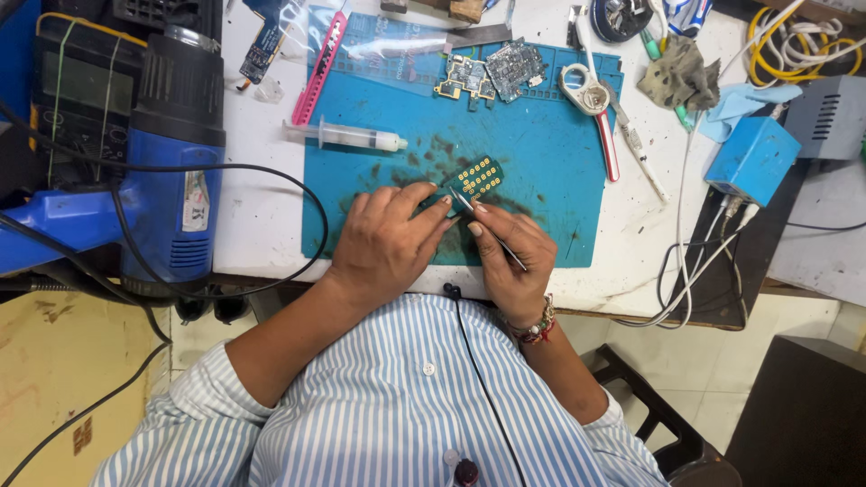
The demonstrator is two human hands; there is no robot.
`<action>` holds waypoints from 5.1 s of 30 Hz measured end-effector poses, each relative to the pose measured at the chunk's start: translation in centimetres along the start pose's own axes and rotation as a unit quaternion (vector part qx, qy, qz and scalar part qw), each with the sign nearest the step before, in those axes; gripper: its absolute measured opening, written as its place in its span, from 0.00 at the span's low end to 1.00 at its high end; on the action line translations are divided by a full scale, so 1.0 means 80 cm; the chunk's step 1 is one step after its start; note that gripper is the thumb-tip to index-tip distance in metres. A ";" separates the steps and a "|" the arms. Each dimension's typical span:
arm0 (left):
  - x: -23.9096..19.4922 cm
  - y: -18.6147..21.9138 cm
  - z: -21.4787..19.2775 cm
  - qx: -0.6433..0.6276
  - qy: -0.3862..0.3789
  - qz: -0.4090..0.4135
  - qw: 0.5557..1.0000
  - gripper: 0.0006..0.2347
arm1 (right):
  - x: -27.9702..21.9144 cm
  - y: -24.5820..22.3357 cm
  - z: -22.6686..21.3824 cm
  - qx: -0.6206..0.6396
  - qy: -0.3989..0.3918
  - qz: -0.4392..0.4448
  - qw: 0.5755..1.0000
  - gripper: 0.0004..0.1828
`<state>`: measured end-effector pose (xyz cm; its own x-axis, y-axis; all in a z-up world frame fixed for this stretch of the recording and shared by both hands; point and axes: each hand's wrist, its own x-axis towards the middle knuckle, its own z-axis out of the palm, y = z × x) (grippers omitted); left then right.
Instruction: The person uses a soldering iron to work on a small green circuit board placed on a blue mat. They hold the board steady with their left hand while applying the soldering iron with their right hand to various points on the board. The workspace is cluttered with tools including a heat gun, pliers, and other electronic components.
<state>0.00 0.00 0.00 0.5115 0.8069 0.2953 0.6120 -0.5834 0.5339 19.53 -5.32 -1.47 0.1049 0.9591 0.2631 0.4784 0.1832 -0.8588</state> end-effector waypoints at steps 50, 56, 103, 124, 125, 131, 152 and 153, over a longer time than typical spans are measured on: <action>-0.016 0.003 0.008 -0.003 0.055 0.011 0.998 0.14 | -0.028 0.014 0.010 0.097 0.101 0.024 0.990 0.11; -0.014 0.004 0.006 -0.007 0.061 0.004 0.998 0.12 | -0.030 0.016 0.009 0.080 0.115 0.043 0.989 0.09; -0.001 -0.003 -0.001 -0.002 0.007 0.008 1.000 0.11 | -0.017 0.004 0.001 0.054 0.037 0.089 0.994 0.08; -0.001 -0.005 0.004 -0.003 0.007 0.006 1.000 0.10 | -0.013 0.001 -0.001 0.038 0.029 0.084 0.995 0.08; -0.001 -0.005 0.004 -0.001 0.005 0.005 1.000 0.10 | -0.013 0.001 -0.001 0.039 0.026 0.074 0.996 0.08; -0.001 -0.004 0.003 0.000 0.001 0.005 1.000 0.10 | -0.012 0.001 -0.001 0.042 0.026 0.081 0.996 0.08; 0.000 -0.005 0.001 -0.003 0.001 0.005 1.000 0.10 | -0.007 -0.001 -0.001 0.038 0.009 0.054 0.998 0.09; 0.000 -0.004 0.001 -0.003 0.000 0.006 1.000 0.10 | -0.007 -0.001 -0.002 0.035 0.010 0.058 0.998 0.09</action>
<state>-0.15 0.20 -0.25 0.5181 0.8001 0.3024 0.6020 -0.5922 0.5357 19.53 -5.94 -1.50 0.1729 0.9704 0.1688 0.4010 0.0873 -0.9119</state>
